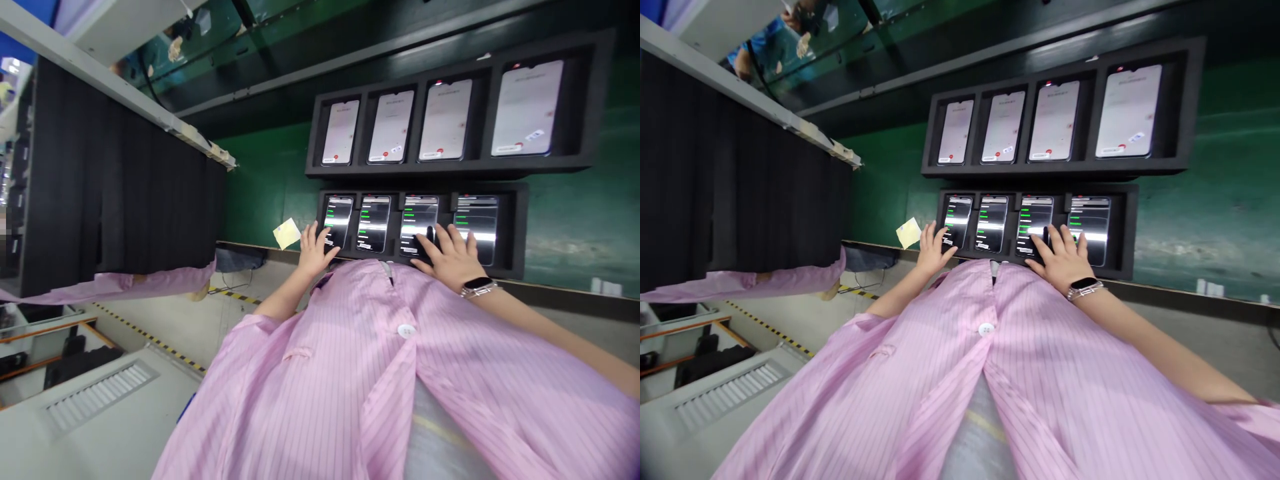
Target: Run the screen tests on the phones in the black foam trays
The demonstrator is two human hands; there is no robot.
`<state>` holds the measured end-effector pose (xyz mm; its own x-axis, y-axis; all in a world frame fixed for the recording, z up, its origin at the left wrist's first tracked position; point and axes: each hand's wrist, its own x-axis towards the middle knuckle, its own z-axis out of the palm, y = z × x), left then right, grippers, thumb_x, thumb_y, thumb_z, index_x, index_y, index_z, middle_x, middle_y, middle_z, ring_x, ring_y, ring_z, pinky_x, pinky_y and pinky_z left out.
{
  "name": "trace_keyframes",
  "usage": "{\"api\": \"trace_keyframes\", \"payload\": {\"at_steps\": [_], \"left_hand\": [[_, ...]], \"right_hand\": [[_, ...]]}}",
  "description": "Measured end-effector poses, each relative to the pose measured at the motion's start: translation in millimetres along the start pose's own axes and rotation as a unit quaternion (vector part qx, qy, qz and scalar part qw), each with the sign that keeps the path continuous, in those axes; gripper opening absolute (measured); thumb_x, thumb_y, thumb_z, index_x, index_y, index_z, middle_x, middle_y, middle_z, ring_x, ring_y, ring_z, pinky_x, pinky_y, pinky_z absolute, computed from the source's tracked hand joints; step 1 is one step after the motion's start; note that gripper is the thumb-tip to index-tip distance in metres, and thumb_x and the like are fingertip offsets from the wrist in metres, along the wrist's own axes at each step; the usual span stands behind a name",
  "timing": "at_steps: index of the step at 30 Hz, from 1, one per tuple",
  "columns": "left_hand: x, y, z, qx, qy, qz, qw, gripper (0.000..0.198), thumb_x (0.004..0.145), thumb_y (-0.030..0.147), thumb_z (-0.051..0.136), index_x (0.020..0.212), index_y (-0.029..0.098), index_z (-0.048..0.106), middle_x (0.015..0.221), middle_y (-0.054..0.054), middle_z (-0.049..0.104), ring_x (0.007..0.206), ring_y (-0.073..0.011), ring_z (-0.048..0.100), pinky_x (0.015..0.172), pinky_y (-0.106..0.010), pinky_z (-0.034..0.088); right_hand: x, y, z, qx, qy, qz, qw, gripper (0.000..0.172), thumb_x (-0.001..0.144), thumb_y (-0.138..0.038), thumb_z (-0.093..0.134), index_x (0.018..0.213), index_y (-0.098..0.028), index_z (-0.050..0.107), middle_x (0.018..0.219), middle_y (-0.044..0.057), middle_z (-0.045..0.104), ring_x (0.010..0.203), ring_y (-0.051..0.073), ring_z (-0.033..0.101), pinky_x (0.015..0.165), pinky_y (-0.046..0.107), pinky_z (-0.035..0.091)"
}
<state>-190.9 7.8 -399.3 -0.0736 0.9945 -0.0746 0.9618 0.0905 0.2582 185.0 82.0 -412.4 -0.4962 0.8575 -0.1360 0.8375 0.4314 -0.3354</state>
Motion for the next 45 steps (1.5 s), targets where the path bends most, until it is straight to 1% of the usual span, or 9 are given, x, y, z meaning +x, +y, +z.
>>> {"api": "trace_keyframes", "payload": {"at_steps": [5,12,19,26,28,32,36,40,45], "left_hand": [[-8.4,-21.3,-0.4,0.02,-0.043,-0.034,0.998,0.063,0.101,0.051,0.066,0.155,0.021,0.052,0.163,-0.017,0.045,0.158,-0.0402,0.03,0.131,-0.062,0.025],[-5.4,-20.0,1.0,0.022,-0.069,-0.027,0.997,0.06,0.104,0.052,0.061,0.157,0.027,0.052,0.159,-0.015,0.05,0.155,-0.0372,0.035,0.13,-0.057,0.03],[-5.1,-21.2,3.6,-0.003,-0.089,-0.039,0.995,0.059,0.104,0.051,0.058,0.157,0.027,0.051,0.161,-0.014,0.048,0.154,-0.036,0.037,0.128,-0.056,0.034],[-6.5,-22.7,7.7,-0.027,-0.069,-0.037,0.997,0.067,0.103,0.053,0.056,0.16,0.02,0.043,0.162,-0.02,0.047,0.155,-0.0357,0.038,0.127,-0.058,0.035],[-7.7,-20.1,7.1,-0.028,-0.053,-0.043,0.997,0.068,0.102,0.053,0.058,0.16,0.02,0.042,0.166,-0.021,0.041,0.156,-0.0359,0.036,0.127,-0.059,0.035],[-2.5,-8.0,1.7,-0.019,-0.028,-0.037,0.999,0.071,0.1,0.053,0.064,0.159,0.02,0.044,0.172,-0.02,0.031,0.162,-0.0397,0.024,0.13,-0.062,0.028],[24.1,12.3,-8.4,-0.021,-0.007,0.02,1.0,0.074,0.101,0.054,0.063,0.16,0.016,0.041,0.172,-0.021,0.031,0.162,-0.0393,0.024,0.132,-0.062,0.02],[57.6,33.8,-18.3,-0.011,0.059,0.037,0.998,0.074,0.1,0.06,0.063,0.158,0.017,0.046,0.171,-0.021,0.033,0.162,-0.0403,0.022,0.133,-0.064,0.016],[68.0,43.1,-20.4,0.017,0.033,0.033,0.999,0.064,0.104,0.057,0.057,0.154,0.017,0.052,0.157,-0.022,0.053,0.142,-0.0366,0.055,0.131,-0.063,0.022]], "right_hand": [[-3.6,1.7,-5.7,-0.009,-0.004,0.008,1.0,0.066,0.103,-0.056,0.044,0.155,-0.017,0.054,0.17,0.023,0.033,0.157,0.046,0.025,0.125,0.073,0.018],[-37.9,24.6,-19.6,-0.019,0.078,0.09,0.993,0.078,0.104,-0.062,0.037,0.16,-0.008,0.042,0.167,0.029,0.034,0.157,0.045,0.023,0.126,0.071,0.017],[-64.0,47.8,-16.3,-0.016,0.082,0.138,0.987,0.082,0.101,-0.062,0.041,0.158,-0.003,0.042,0.164,0.033,0.036,0.153,0.05,0.028,0.123,0.074,0.022],[-67.3,60.2,-6.4,-0.001,0.092,0.124,0.988,0.068,0.099,-0.06,0.047,0.152,-0.019,0.058,0.168,0.023,0.035,0.152,0.053,0.03,0.118,0.079,0.026],[-66.7,60.2,-7.3,0.003,0.093,0.121,0.988,0.07,0.099,-0.059,0.048,0.156,-0.019,0.054,0.168,0.023,0.036,0.152,0.053,0.03,0.117,0.08,0.027],[-55.5,53.4,-19.0,0.01,0.113,0.118,0.987,0.082,0.1,-0.059,0.047,0.165,-0.011,0.036,0.166,0.028,0.036,0.153,0.05,0.029,0.119,0.076,0.026],[-23.6,37.4,-39.9,-0.003,0.141,0.094,0.986,0.08,0.1,-0.059,0.048,0.161,-0.007,0.041,0.166,0.03,0.032,0.154,0.049,0.027,0.123,0.072,0.024],[16.0,14.2,-50.9,0.003,0.142,0.022,0.99,0.081,0.1,-0.055,0.051,0.165,-0.008,0.034,0.156,0.028,0.047,0.151,0.046,0.033,0.124,0.071,0.022],[41.9,-7.9,-33.2,-0.024,0.089,-0.06,0.994,0.065,0.101,-0.052,0.049,0.154,-0.015,0.055,0.149,0.022,0.057,0.136,0.041,0.048,0.122,0.067,0.027]]}}
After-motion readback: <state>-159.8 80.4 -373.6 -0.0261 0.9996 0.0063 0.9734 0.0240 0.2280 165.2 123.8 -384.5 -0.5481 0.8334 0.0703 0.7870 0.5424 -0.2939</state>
